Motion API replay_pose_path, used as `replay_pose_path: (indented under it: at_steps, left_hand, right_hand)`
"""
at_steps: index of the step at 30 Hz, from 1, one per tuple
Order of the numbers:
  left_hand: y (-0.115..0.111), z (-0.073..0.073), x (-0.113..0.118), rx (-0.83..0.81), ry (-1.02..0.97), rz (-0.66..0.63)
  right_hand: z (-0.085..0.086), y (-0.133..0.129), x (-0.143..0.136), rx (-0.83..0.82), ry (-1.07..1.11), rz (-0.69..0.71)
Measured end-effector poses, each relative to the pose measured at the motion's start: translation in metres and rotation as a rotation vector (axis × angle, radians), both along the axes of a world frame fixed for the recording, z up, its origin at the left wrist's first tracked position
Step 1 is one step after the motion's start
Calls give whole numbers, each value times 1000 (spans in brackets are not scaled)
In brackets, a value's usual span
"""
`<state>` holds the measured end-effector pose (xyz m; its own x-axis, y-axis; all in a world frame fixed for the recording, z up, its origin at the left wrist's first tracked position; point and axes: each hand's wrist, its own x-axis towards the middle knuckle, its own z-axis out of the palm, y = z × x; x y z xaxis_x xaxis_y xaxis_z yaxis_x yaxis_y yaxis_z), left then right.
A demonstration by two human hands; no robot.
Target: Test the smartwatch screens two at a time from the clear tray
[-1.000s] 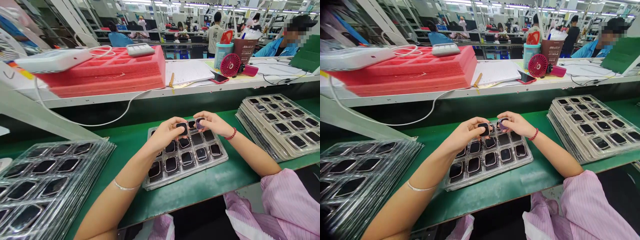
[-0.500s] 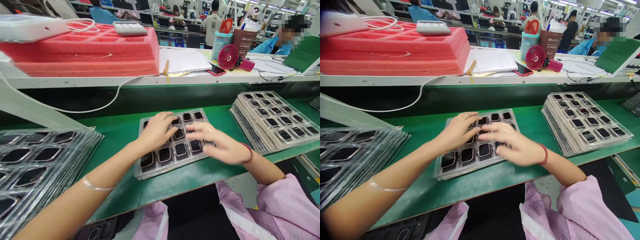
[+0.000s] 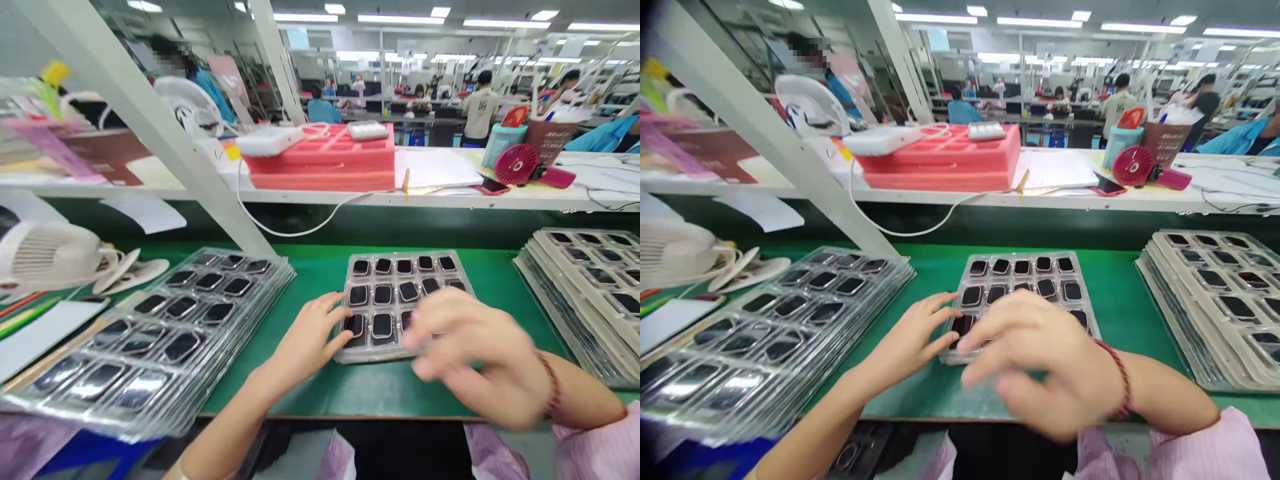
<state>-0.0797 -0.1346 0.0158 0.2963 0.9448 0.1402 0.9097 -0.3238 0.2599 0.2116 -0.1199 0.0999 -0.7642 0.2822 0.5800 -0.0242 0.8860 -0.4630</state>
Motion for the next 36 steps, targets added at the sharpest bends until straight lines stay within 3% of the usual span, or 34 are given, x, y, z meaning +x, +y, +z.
replay_pose_path:
  at_steps: [2,4,7,9,12,16,20,22,24,26,29,33,36]
  left_hand:
    - [2,-4,-1,29,15,16]
    - [4,-7,-1,52,27,28]
    - [4,-7,-1,29,-5,11]
    - [4,-7,-1,-13,-46,5]
    - [3,-7,-1,-66,-105,21]
    - [3,0,5,-158,-265,-33]
    - [3,33,24,-226,-386,-124]
    - [8,56,37,-210,-501,-173]
    - [19,74,49,-257,-720,-187]
    - [36,82,60,-316,-972,-179]
    - [72,70,71,-311,-1269,-158]
    - [115,30,75,-460,-1583,20]
    - [128,6,73,-605,-1708,72]
  right_hand:
    - [-15,27,-25,12,-103,-122]
    - [-40,48,-45,107,-328,-244]
    - [-76,63,-60,203,-513,-352]
    - [-88,65,-61,199,-540,-370]
    - [-89,62,-57,118,-533,-325]
    - [-82,63,-52,-226,-369,-84]
    - [-69,77,-36,-912,-192,204]
    - [-61,92,-27,-1126,-50,212]
    - [-55,111,-21,-1209,172,158]
    - [-56,128,-18,-1293,392,100]
    - [-68,146,-18,-1437,527,44]
    - [-89,155,-16,-1511,483,16]
    - [-96,158,-11,-1503,477,-11]
